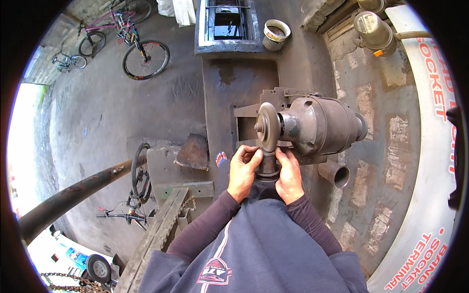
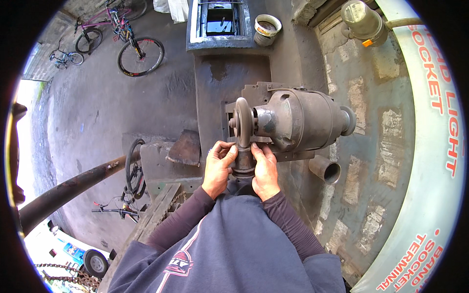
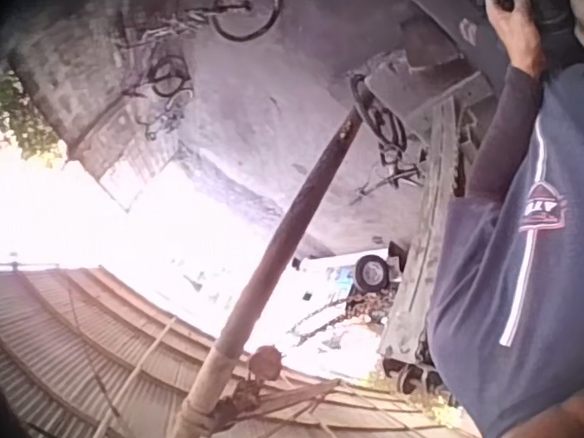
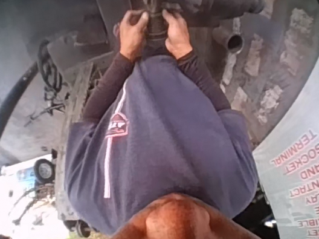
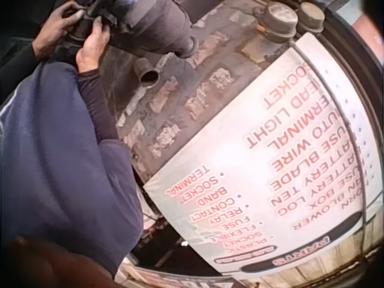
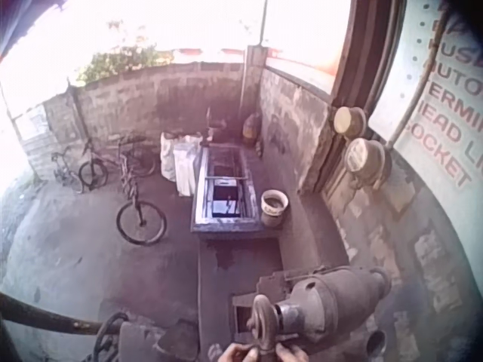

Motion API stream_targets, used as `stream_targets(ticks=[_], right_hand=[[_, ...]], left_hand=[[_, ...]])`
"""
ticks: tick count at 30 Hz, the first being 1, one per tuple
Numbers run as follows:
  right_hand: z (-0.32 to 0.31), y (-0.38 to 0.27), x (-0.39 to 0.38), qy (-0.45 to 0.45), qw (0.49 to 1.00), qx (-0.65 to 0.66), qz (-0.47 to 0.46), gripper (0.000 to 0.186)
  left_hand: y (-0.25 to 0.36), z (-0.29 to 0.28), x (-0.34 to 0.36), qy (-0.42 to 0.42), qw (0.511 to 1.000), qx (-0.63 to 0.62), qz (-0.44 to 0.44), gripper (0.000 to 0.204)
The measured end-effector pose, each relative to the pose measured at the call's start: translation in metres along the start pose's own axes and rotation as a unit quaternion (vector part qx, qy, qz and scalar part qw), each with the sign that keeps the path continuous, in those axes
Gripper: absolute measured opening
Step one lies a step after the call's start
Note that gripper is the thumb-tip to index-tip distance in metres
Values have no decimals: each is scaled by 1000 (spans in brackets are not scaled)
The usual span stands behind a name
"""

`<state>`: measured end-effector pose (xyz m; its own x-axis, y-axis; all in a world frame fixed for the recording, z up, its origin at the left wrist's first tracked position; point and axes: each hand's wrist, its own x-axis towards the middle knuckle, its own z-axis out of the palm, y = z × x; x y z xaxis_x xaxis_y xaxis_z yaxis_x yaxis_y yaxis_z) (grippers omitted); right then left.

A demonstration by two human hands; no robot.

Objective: The person uses a thin metal rod to clean a cylindrical metal part, then moves to a bench grinder to smooth the part's edges. The person repeatedly rotates the part against the grinding wheel and inspects it between passes.

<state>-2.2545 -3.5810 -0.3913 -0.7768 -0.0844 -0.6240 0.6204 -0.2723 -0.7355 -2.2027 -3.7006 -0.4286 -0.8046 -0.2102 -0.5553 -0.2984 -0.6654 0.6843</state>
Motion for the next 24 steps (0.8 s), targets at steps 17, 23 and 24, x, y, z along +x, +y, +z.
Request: stream_targets(ticks=[17,23,24], right_hand=[[5,6,3,-13,1000,-7,4,26],[2,4,-4,-13,1000,-12,-12,25],[4,1,-5,-11,1000,-7,-10,24]], left_hand=[[3,-8,1,14,999,-30,-18,18],[4,-3,-4,-5,1000,-13,5,17],[4,-2,-5,-5,1000,-13,4,17]])
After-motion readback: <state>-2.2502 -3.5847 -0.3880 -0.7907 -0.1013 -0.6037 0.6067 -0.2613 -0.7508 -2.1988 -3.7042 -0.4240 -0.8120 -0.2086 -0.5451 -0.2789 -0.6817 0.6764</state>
